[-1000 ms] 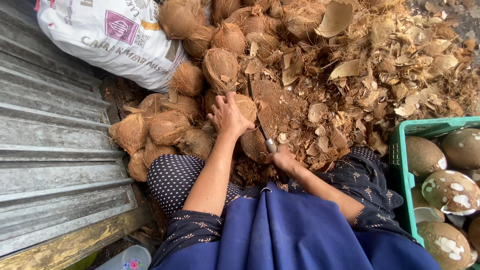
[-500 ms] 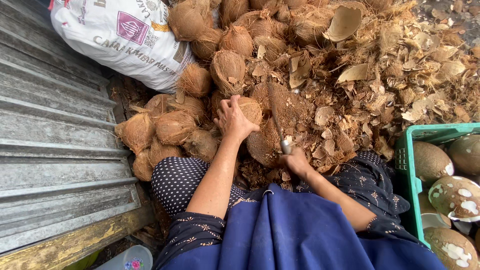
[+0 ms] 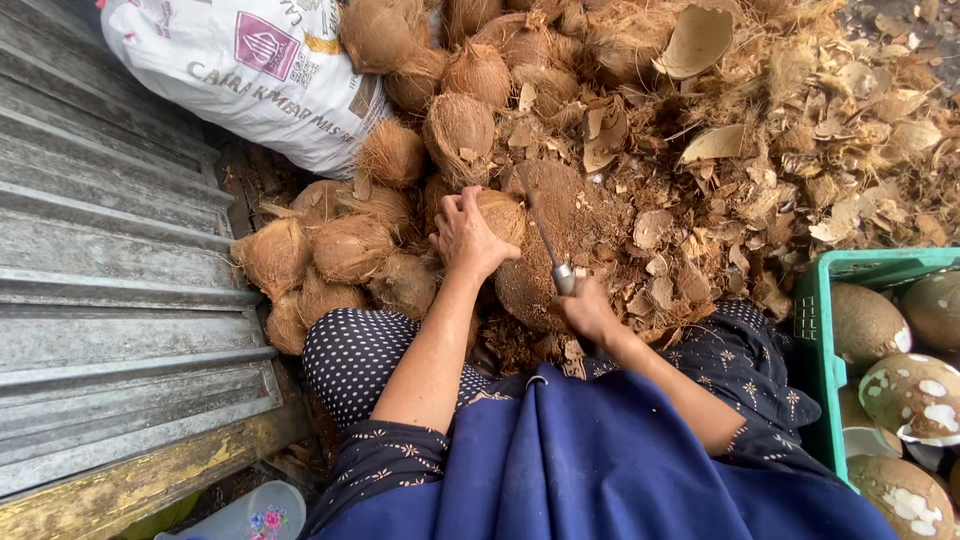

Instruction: The person scrapes and trims the outer shell of coconuts using a curved blade, placing finished coconuts into a green crate.

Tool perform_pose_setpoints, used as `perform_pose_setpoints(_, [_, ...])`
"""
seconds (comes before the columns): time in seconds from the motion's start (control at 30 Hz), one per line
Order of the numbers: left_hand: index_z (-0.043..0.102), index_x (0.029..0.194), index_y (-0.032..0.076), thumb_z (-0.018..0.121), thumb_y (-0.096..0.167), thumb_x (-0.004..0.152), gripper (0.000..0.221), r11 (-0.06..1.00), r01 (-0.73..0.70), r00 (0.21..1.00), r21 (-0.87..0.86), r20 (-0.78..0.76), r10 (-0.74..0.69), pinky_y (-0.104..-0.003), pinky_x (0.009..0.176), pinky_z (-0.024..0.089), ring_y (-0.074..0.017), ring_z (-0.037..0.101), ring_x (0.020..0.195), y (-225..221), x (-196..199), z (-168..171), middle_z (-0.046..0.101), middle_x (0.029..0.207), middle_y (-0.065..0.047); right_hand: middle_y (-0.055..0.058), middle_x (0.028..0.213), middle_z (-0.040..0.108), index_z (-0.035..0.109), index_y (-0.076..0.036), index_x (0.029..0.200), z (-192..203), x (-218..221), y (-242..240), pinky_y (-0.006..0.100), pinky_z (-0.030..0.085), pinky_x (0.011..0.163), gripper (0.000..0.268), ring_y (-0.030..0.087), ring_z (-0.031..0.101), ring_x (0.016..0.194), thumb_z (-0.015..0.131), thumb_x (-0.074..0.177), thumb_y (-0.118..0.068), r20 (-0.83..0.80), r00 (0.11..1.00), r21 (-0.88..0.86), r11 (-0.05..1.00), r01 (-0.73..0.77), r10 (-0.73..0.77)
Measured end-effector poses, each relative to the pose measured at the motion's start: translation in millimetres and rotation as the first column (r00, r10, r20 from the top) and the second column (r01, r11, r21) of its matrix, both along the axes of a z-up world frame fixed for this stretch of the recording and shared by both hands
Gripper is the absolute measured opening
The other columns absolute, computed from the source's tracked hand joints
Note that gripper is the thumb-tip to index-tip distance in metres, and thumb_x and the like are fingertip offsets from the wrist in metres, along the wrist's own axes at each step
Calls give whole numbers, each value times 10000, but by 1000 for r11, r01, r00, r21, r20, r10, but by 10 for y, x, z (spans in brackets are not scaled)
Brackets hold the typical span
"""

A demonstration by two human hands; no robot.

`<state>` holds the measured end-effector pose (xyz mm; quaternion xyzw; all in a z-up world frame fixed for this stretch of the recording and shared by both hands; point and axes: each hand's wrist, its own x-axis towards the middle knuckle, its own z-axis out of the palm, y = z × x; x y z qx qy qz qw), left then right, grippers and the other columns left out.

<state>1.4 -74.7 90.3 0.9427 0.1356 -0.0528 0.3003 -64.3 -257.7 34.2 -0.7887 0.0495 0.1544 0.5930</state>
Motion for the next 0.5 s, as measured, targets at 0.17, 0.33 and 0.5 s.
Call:
perform_pose_setpoints(0.17, [433, 1364, 144, 1036, 192, 412, 1128, 1000, -1, 999, 13, -48, 2, -704, 975, 468, -484, 525, 1207, 0, -37, -49, 441, 1282, -201, 164, 617, 611, 581, 112, 1085, 419, -73, -210, 332, 420, 376, 372, 206, 522, 362, 761, 777, 7, -513, 855, 85, 996, -32, 71])
perform_pose_setpoints(0.33, [435, 1326, 137, 1039, 186, 391, 1115, 1000, 25, 999, 13, 39, -26, -703, 943, 483, -497, 533, 1188, -2, -14, -17, 440, 1253, -193, 182, 649, 637, 608, 31, 913, 853, 3, -326, 381, 543, 460, 253, 257, 635, 438, 781, 817, -126, 308, 951, 175, 983, -52, -4])
perform_pose_setpoints(0.5, [427, 1348, 159, 1034, 218, 391, 1135, 998, 28, 1000, 49, -3, -28, -698, 968, 456, -497, 520, 1207, -1, 28, 7, 431, 1279, -172, 124, 462, 562, 568, -44, 682, 176, 83, -38, 327, 460, 358, 187, 232, 566, 325, 745, 738, -70, 50, 996, 344, 938, 47, -68])
